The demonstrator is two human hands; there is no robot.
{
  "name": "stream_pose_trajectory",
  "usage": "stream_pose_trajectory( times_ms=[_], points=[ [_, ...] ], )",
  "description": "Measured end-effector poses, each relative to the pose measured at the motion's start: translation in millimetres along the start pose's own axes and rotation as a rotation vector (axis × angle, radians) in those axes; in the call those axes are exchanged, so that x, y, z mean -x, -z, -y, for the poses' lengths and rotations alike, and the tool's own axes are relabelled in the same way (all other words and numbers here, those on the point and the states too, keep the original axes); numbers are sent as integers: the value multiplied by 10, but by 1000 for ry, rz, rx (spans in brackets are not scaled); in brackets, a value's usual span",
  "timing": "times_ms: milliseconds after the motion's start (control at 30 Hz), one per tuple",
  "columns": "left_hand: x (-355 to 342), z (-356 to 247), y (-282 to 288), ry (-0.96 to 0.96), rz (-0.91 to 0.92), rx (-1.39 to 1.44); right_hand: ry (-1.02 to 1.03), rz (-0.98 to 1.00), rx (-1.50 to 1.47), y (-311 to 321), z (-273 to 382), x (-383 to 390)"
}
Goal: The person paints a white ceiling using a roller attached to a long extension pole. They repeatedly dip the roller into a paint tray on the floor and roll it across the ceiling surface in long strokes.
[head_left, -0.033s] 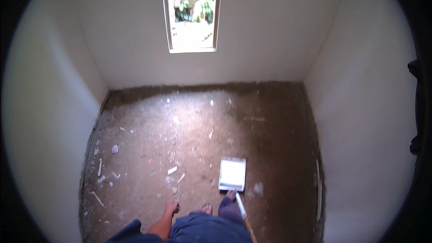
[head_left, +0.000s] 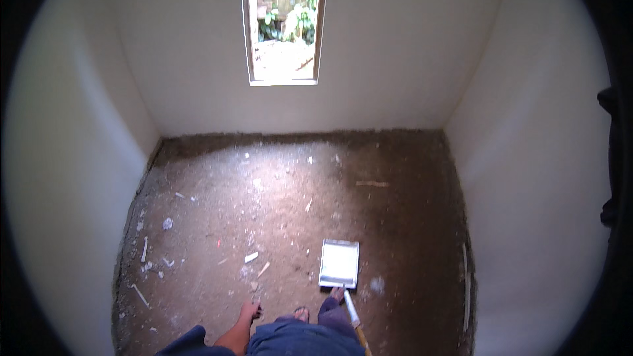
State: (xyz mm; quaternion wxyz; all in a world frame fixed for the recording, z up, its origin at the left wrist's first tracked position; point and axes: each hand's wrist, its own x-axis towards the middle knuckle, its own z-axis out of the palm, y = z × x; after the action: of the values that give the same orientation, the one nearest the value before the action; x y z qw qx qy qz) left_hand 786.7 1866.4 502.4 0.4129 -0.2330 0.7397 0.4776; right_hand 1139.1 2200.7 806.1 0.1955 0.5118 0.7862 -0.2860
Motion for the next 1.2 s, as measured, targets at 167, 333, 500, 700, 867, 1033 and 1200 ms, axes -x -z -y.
stream_pose_trajectory(
  times_ms=[167,333,500,700,867,1033,1200],
  points=[
    [-242,-49,-184,37,15,-32,109,-81,-57,440,738,-529],
    [-460,-427,-326,-100,78,-63,239,-165,-116,833,1366,-703],
    [-526,-1188,-517,-143,103,-15,353,-229,-169,1060,1759,-849],
    [-289,-1840,-783,-254,151,51,478,-274,-224,1249,2084,-835],
    [10,-2116,-912,-346,188,112,594,-287,-263,1312,2289,-745],
    [304,-2234,-1011,-424,201,180,709,-269,-298,1331,2429,-680],
    [628,-2232,-1092,-483,195,259,819,-230,-332,1361,2484,-605]
  ],
)
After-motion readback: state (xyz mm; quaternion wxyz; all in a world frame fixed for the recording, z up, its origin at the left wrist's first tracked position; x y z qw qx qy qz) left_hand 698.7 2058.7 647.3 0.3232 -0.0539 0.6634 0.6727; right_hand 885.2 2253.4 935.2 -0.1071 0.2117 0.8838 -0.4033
